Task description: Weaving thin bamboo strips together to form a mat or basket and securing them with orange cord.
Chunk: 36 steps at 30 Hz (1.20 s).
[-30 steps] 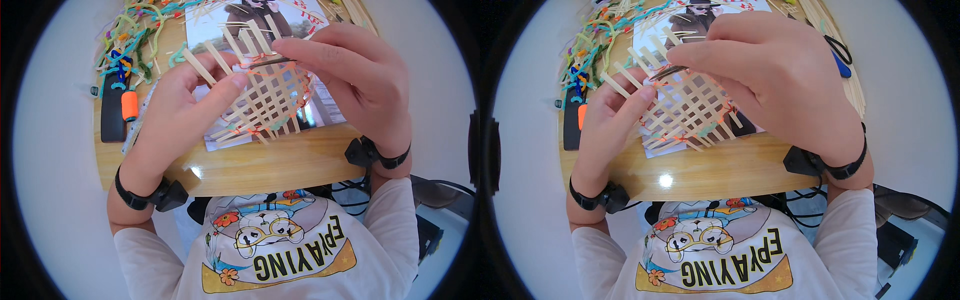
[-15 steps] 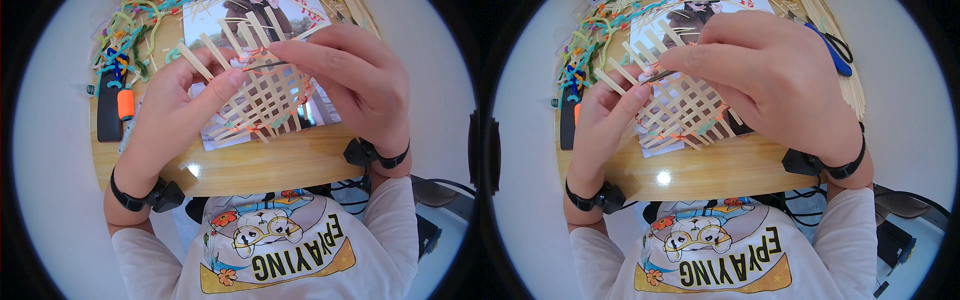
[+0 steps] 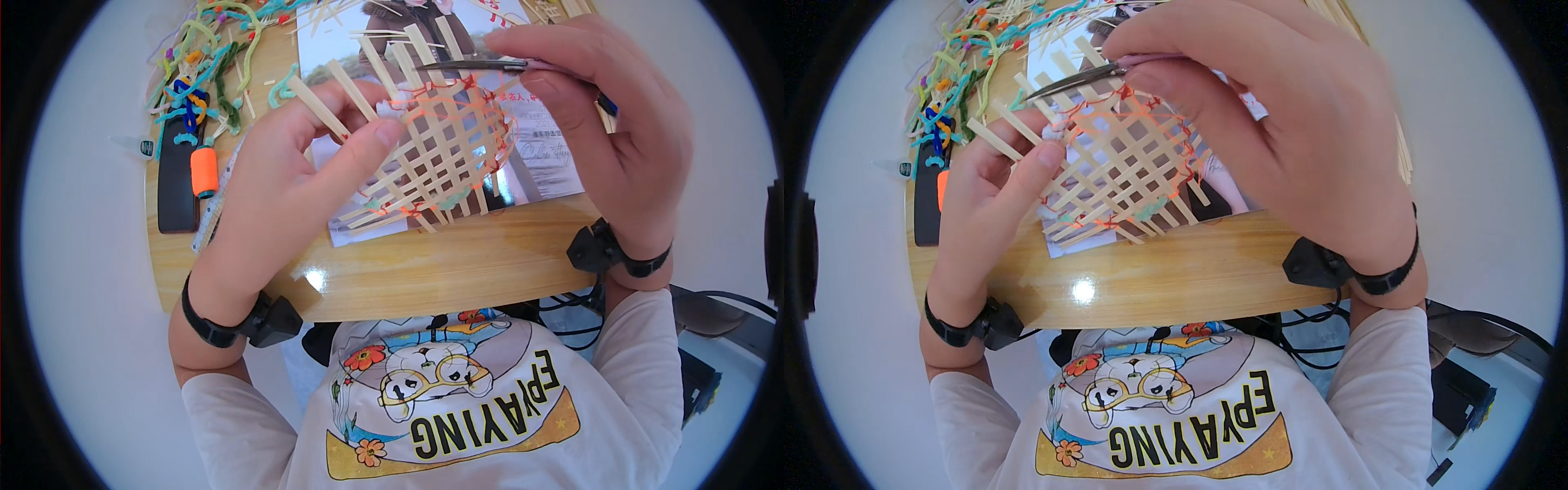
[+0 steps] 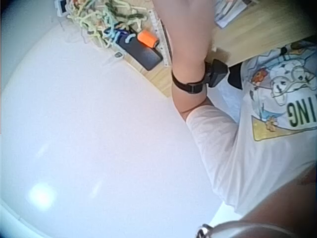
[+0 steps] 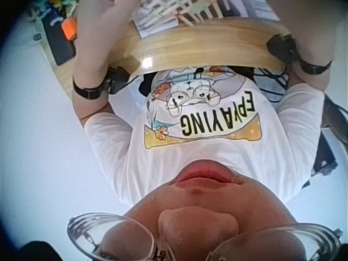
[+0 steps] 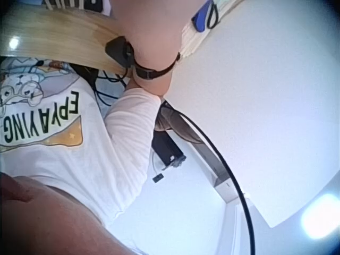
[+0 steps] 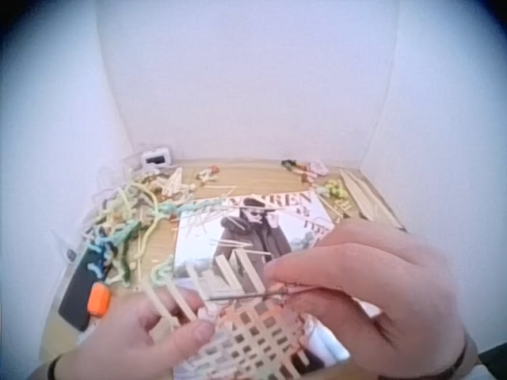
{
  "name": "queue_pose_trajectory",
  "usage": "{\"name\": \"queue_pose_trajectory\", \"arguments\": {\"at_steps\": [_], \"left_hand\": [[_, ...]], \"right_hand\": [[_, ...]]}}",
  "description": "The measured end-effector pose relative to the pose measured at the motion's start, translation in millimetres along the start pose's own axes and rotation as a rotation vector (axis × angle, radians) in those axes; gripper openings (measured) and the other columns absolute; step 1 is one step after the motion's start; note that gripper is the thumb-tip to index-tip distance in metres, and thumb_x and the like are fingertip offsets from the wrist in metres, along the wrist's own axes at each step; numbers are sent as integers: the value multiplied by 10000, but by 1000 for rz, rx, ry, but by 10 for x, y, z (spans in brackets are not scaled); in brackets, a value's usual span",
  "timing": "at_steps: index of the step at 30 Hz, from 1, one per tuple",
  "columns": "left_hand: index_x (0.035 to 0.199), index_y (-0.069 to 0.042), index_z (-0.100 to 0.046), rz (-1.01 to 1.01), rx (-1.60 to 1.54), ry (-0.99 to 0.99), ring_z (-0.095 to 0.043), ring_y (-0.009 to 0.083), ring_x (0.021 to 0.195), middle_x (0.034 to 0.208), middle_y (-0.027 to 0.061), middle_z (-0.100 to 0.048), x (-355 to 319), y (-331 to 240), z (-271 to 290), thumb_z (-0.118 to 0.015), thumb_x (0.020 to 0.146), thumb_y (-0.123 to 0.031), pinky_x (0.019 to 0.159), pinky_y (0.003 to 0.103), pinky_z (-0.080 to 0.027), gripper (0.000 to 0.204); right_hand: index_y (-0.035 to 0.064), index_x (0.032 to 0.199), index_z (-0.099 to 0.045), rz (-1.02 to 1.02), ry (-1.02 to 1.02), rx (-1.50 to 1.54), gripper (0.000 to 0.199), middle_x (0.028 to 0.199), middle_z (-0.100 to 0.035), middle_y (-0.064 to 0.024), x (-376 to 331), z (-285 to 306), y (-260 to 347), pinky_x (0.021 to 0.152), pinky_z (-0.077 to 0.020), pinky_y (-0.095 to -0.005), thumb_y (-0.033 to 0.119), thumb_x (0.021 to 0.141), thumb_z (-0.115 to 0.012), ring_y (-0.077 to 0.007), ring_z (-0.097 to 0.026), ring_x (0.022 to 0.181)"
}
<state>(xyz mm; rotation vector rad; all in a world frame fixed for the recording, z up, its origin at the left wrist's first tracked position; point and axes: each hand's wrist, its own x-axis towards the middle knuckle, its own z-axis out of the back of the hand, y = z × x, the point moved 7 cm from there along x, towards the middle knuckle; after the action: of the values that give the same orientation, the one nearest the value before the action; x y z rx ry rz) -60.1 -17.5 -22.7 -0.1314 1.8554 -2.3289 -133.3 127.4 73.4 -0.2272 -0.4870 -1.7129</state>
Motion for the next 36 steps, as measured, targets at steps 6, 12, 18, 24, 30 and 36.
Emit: {"name": "queue_pose_trajectory", "arguments": {"at_steps": [6, 12, 18, 24, 30, 36], "left_hand": [[1158, 29, -552, -47, 69, -16, -572, 79, 857, 976, 45, -614, -50, -75, -10, -615, 892, -122, 723, 224, -467, 312], [1144, 27, -563, -212, 15, 21, -569, 72, 825, 968, 31, -616, -18, -177, -58, -608, 895, -86, 674, 213, -456, 277], [1131, 30, -577, -30, -235, 13, -580, 77, 833, 955, 46, -622, -12, -74, -37, -638, 874, -116, 711, 236, -472, 302], [1021, 2, -607, 66, -197, 64, -568, 62, 763, 865, 22, -635, 21, 4, -49, -630, 881, -168, 667, 216, -450, 222], [1008, -6, -613, 85, -233, -12, -568, 67, 758, 850, 19, -638, 49, 63, 26, -623, 884, -188, 661, 215, -440, 220], [1068, 17, -622, 98, -171, -22, -566, 49, 774, 885, 17, -642, 67, 90, 45, -621, 894, -191, 680, 197, -451, 271]], "right_hand": [[47, 929, -676, -5, -165, 137, 248, 811, -626, -59, -104, -226, -79, 547, -426, -243, 2, 690, -719, -163, -567, 652], [56, 889, -672, 211, -333, 53, 261, 716, -555, -45, -125, -248, 0, 526, -420, -264, -12, 640, -711, -177, -533, 611], [30, 840, -646, 177, -291, 121, 233, 690, -538, -52, -130, -256, 16, 526, -412, -274, -59, 627, -679, -183, -520, 601], [31, 851, -634, 151, -256, 178, 255, 689, -543, -52, -103, -238, 25, 535, -416, -275, -79, 623, -661, -187, -523, 604], [43, 885, -649, -79, -223, 280, 265, 717, -548, -55, -93, -205, -117, 540, -417, -282, -27, 636, -704, -192, -529, 614], [41, 871, -657, 199, -119, 220, 251, 726, -545, -55, -84, -186, -34, 537, -419, -298, 47, 632, -736, -197, -528, 615]]}}
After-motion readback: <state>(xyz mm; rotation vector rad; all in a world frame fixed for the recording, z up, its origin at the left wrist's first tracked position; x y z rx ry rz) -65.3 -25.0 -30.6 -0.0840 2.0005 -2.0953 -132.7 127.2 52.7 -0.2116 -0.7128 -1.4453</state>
